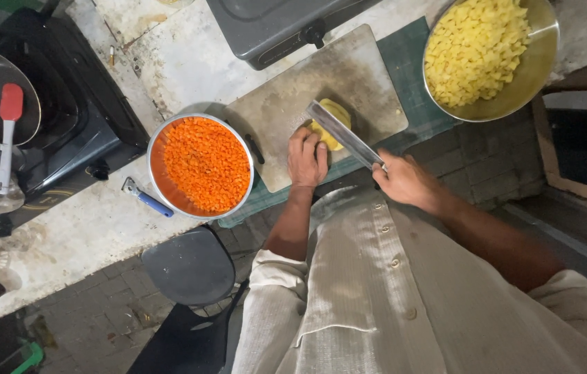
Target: Dicing potatoes into small cubes on a wooden cutting board using a large kitchen knife.
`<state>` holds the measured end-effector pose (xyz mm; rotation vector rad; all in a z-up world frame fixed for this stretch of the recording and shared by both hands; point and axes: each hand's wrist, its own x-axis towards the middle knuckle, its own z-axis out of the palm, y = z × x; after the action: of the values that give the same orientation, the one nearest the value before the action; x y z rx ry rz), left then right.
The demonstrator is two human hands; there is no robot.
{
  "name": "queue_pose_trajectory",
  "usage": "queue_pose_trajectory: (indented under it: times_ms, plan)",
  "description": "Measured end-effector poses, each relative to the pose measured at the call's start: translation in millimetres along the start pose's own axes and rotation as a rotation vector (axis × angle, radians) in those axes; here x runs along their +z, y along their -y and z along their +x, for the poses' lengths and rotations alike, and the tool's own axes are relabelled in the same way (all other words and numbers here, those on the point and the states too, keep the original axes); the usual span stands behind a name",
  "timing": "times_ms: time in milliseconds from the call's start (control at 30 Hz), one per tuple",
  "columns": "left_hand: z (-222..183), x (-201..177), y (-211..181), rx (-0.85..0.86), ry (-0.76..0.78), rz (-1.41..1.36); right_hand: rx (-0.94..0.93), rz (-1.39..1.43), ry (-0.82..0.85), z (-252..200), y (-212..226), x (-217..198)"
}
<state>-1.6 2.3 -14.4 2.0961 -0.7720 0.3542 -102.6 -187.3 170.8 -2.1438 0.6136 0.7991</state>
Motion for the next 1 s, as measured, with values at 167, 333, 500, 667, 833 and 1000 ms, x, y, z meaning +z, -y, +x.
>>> queue_pose_trajectory:
  times_ms: [167, 333, 500, 667, 833, 1000]
  plan:
    - [14, -15, -16, -0.029, 0.025, -0.022, -0.043, 0.045, -0.046, 20, -25, 19]
    - [20, -24, -14, -0.054, 0.076, -0.108, -0.079, 0.110, -0.086, 43, -49, 34]
    - [28, -36, -18, -0.076, 0.117, -0.170, -0.089, 0.194, -0.087, 54, -57, 31]
    - [18, -30, -5, -0.072, 0.103, -0.165, -0.020, 0.367, -0.007, 52, -53, 24]
    - [19, -26, 3, -0.053, 0.088, -0.212, 0.003, 0.502, 0.081, 56, -45, 12]
    - [17, -23, 6, -0.033, 0.072, -0.182, -0.081, 0.503, 0.096, 74, -54, 19]
